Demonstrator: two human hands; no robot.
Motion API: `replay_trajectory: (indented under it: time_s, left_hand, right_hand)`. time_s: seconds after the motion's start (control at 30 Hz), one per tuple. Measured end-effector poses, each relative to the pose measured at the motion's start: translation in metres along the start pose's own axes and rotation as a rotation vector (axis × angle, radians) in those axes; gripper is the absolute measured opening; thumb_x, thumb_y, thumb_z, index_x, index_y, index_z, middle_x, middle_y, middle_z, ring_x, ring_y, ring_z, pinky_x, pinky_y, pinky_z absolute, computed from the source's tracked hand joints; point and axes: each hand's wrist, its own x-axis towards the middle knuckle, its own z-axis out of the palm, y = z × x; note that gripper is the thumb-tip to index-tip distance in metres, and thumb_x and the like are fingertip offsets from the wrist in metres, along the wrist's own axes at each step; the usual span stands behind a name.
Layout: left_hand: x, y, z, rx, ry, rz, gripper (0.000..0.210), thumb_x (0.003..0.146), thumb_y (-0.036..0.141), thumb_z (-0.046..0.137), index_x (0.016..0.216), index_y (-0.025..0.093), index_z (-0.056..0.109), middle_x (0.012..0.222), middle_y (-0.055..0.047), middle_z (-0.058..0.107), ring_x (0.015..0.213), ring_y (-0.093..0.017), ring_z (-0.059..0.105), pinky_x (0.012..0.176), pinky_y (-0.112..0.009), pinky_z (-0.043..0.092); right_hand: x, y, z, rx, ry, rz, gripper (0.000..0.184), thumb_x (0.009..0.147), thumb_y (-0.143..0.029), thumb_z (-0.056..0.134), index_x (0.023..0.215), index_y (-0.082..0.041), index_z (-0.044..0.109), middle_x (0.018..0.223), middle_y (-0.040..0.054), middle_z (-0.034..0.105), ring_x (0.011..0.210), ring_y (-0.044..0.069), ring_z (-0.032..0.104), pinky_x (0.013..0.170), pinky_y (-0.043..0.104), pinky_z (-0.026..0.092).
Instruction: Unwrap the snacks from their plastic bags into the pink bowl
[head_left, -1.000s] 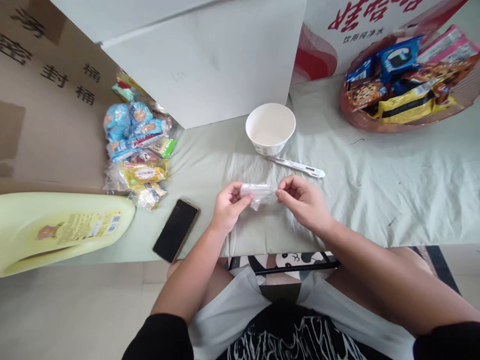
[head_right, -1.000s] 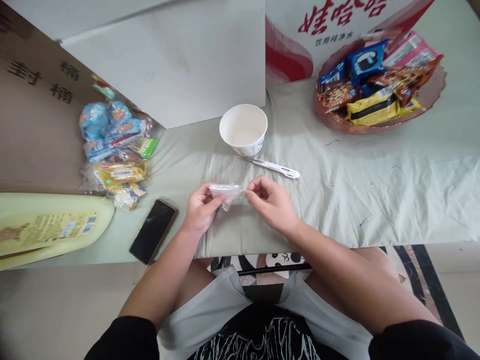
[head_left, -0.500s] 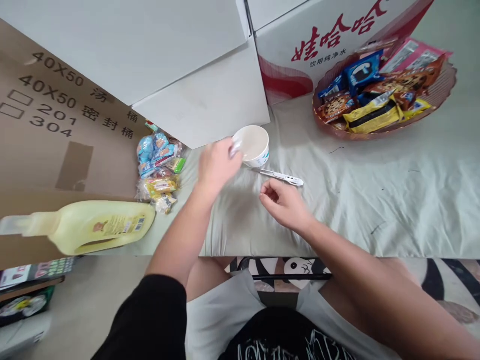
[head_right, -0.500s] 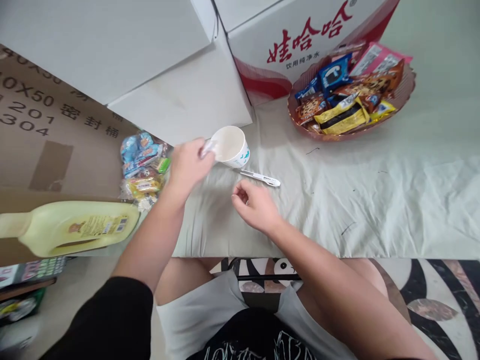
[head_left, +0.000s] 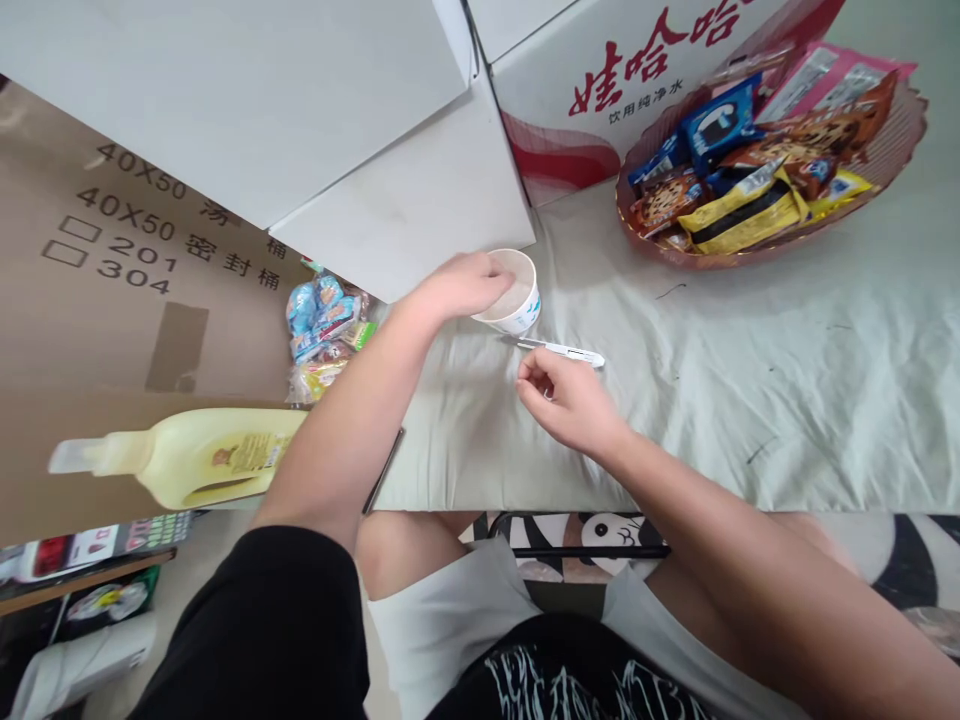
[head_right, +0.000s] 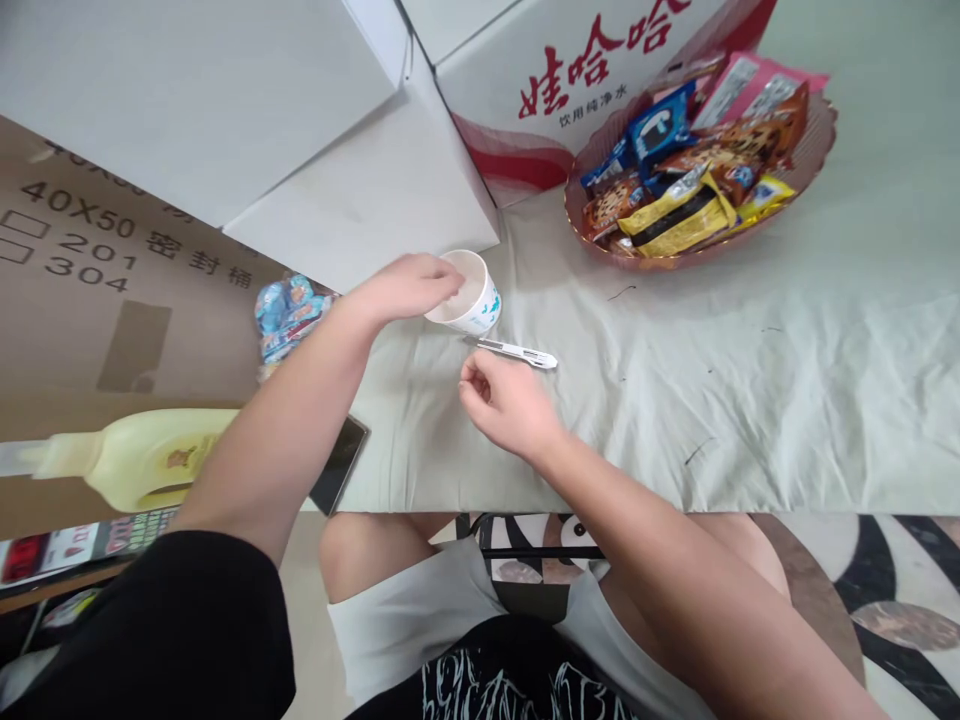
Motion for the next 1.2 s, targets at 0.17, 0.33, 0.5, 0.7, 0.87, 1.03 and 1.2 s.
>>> replay_trajectory:
  time_s: [0.17,0.33,0.5,0.7,0.87,1.03,1.2]
  left_hand:
    - [-0.056,-0.050,-0.025,0.019,0.260,-0.108,0.021,0.088,0.032,0.049,0.081,0.020,0.064,0.078,-0.003,0.067,0.077,-0.018,0.063,0.080,-0.031,0.051]
    - [-0.122,-0.140,-0.038,0.315,0.382,-0.502,0.027,0.082,0.032,0.062,0.105,0.020,0.066,0.127,-0.016,0.059,0.128,-0.033,0.054,0.113,-0.046,0.039]
    - [-0.176,-0.197,-0.050,0.368,0.156,-0.782,0.071,0.071,0.045,0.076,0.136,0.026,0.054,0.157,-0.020,0.032,0.148,-0.045,0.030,0.118,-0.056,0.028]
    - [-0.185,-0.205,-0.056,0.381,0.207,-0.731,0.056,0.073,0.030,0.072,0.126,0.023,0.058,0.151,-0.018,0.042,0.141,-0.040,0.041,0.119,-0.050,0.031]
    - [-0.196,-0.165,-0.072,-0.074,0.553,-0.627,0.058,0.072,0.037,0.073,0.125,0.023,0.052,0.133,-0.013,0.058,0.120,-0.030,0.060,0.103,-0.043,0.050]
    - [-0.221,-0.108,-0.071,-0.922,0.442,-0.484,0.055,0.074,0.064,0.062,0.112,0.026,0.057,0.117,-0.012,0.068,0.106,-0.030,0.068,0.077,-0.042,0.058]
    - [-0.218,-0.086,-0.028,-1.243,0.322,-0.512,0.062,0.077,0.076,0.048,0.103,0.023,0.065,0.108,-0.013,0.072,0.104,-0.033,0.068,0.070,-0.042,0.055]
  right_hand:
    - [0.001,0.004,-0.001,-0.060,0.021,0.023,0.003,0.079,-0.025,0.052,0.077,-0.023,0.052,0.067,-0.0011,0.061,0.061,0.015,0.055,0.062,0.028,0.041]
    - [-0.002,0.006,0.004,-0.104,0.014,-0.006,0.005,0.078,-0.027,0.053,0.077,-0.022,0.055,0.069,0.0002,0.063,0.062,0.015,0.056,0.063,0.030,0.042]
    - [-0.004,0.008,0.010,-0.161,-0.004,-0.011,0.006,0.078,-0.028,0.055,0.076,-0.023,0.057,0.066,0.0009,0.063,0.060,0.016,0.056,0.061,0.031,0.042]
    - [-0.005,0.010,0.012,-0.189,-0.003,-0.022,0.006,0.078,-0.029,0.056,0.075,-0.023,0.057,0.064,0.0005,0.062,0.056,0.016,0.055,0.058,0.031,0.043]
    - [-0.005,0.009,0.005,-0.233,0.007,0.003,0.006,0.079,-0.028,0.056,0.076,-0.023,0.057,0.067,0.0013,0.065,0.059,0.017,0.058,0.061,0.032,0.044]
    - [-0.002,0.022,-0.002,-0.510,0.143,-0.065,0.012,0.083,-0.028,0.054,0.087,-0.022,0.063,0.088,0.0093,0.071,0.078,0.025,0.063,0.067,0.036,0.043]
    - [-0.003,0.040,-0.005,-0.866,0.163,-0.093,0.036,0.085,-0.030,0.055,0.116,-0.017,0.066,0.120,0.0192,0.068,0.106,0.038,0.058,0.080,0.049,0.045]
